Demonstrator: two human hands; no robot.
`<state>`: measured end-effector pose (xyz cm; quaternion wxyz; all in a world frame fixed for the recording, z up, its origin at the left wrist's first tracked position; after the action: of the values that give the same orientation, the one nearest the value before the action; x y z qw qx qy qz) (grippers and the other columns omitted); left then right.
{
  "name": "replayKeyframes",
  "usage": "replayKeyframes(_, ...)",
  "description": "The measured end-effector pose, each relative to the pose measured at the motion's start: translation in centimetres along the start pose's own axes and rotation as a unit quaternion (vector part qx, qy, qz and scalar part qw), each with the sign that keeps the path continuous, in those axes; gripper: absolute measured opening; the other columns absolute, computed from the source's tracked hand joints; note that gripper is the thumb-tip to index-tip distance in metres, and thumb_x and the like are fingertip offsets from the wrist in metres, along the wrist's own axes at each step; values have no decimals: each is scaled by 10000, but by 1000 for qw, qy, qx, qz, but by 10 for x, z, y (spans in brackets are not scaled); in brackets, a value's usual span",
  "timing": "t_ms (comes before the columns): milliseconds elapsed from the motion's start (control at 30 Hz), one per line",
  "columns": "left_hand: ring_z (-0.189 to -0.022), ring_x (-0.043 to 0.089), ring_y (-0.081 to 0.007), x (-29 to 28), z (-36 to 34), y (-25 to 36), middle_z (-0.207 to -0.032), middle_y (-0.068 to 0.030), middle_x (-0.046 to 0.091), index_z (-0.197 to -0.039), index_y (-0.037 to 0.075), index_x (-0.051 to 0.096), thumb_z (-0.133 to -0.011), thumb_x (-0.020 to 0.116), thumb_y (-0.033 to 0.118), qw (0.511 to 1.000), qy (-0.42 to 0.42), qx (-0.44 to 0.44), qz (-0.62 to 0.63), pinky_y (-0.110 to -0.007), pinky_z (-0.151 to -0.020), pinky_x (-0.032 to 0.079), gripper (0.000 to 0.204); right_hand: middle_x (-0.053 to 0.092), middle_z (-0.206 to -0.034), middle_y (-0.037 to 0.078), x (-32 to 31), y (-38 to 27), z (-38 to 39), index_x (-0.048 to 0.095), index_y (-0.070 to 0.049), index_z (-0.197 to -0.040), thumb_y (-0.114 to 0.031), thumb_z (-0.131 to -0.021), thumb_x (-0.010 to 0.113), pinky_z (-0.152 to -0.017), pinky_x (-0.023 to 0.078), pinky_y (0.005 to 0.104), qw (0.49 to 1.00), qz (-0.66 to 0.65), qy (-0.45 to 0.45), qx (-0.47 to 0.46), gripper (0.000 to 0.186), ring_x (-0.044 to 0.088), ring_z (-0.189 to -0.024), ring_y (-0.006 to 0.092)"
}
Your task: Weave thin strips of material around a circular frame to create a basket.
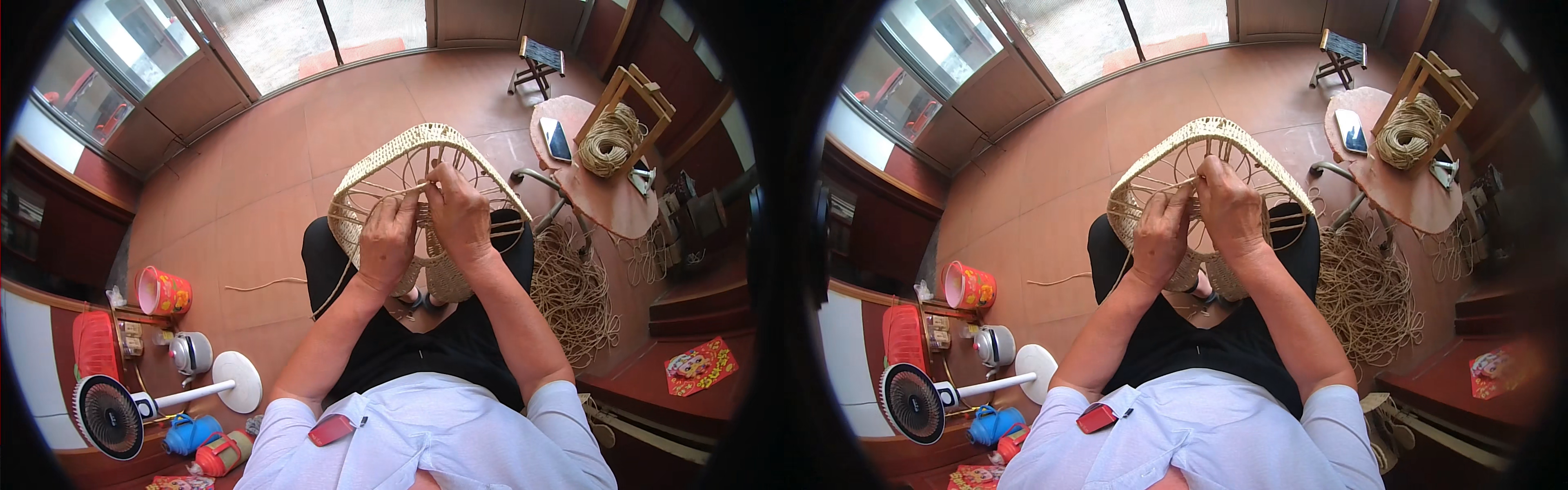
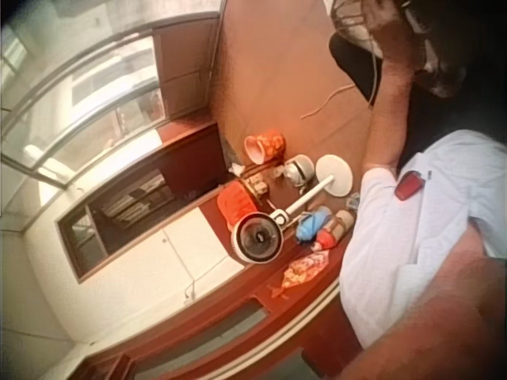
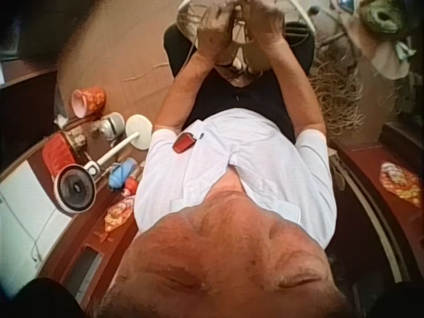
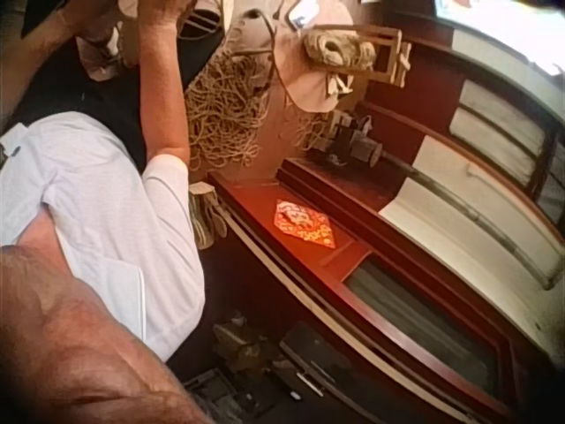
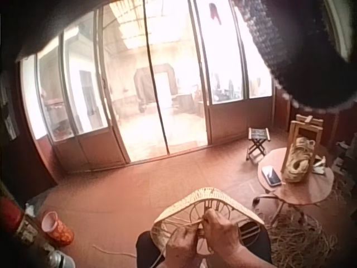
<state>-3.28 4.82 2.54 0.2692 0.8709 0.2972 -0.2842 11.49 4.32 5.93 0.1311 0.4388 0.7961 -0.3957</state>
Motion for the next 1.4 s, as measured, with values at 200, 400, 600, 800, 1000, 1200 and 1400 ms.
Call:
replayKeyframes(200, -899, 756, -378, 0, -8, 9, -960, -157, 748, -1366, 99, 695, -1031, 657, 106, 998, -53, -17, 41, -484, -773, 611, 337, 754, -970, 165, -1, 1, -5, 614, -106, -1157, -147, -1035, 719, -734, 588, 519, 997, -26, -24, 63, 167, 763, -910, 409)
replayKeyframes(400, -862, 775, -435, -8, -16, 4, -890, -237, 772, -1329, 107, 722, -1091, 620, 168, 965, -160, -158, 132, -537, -739, 598, 266, 771, -1025, 178, -9, -3, -4, 578, -108, -1393, -42, -1001, 738, -729, 620, 505, 997, -74, -36, 10, 428, 782, -905, 397)
replayKeyframes(600, -915, 782, -415, -4, -13, 3, -992, -201, 796, -1309, 107, 741, -1085, 642, 183, 960, -145, -166, 171, -520, -747, 609, 257, 716, -999, 104, -17, 29, 31, 562, -74, -1364, -22, -1025, 746, -695, 589, 333, 958, -260, -33, 117, 390, 720, -796, 200)
replayKeyframes(800, -881, 765, -321, -17, -16, 25, -989, -100, 734, -1180, 90, 753, -1031, 712, 129, 996, -50, -44, 64, -437, -746, 615, 160, 700, -1041, 58, -47, 68, 64, 559, -97, -1221, -66, -1108, 666, -754, 553, 252, 705, -628, -37, 326, 159, 653, -856, 106)
replayKeyframes(1000, -903, 744, -263, 9, -34, 33, -918, -61, 670, -1052, 85, 719, -964, 765, 116, 993, -28, 105, 43, -415, -725, 610, 104, 721, -1061, 72, -116, 88, 46, 576, -99, -1213, -89, -1114, 678, -759, 544, 254, 767, -581, -7, 274, 143, 643, -835, 107)
replayKeyframes(1200, -825, 747, -294, 22, -41, 43, -879, -79, 674, -945, 76, 684, -1007, 741, 188, 996, -81, 46, 2, -420, -723, 608, 140, 767, -1281, 158, -149, 28, 13, 605, -73, -1215, 1, -1061, 710, -827, 576, 271, 891, -423, 79, 146, 201, 732, -952, 122)
replayKeyframes(1400, -948, 784, -371, 25, -36, 45, -994, -180, 789, -1117, 48, 751, -1043, 654, 197, 974, -192, -66, 99, -498, -817, 623, 192, 765, -1315, 189, -91, 29, 39, 540, 8, -1497, 22, -1028, 691, -841, 618, 324, 942, -199, -58, 266, 493, 776, -984, 174)
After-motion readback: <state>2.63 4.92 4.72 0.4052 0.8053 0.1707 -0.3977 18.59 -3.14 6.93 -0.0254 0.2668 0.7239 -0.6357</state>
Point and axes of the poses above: each hand's wrist, its own z-axis away from the middle knuckle, its own x-axis out of the palm, y = z × x, the point moved 4 cm from there along -z, towards the middle knuckle
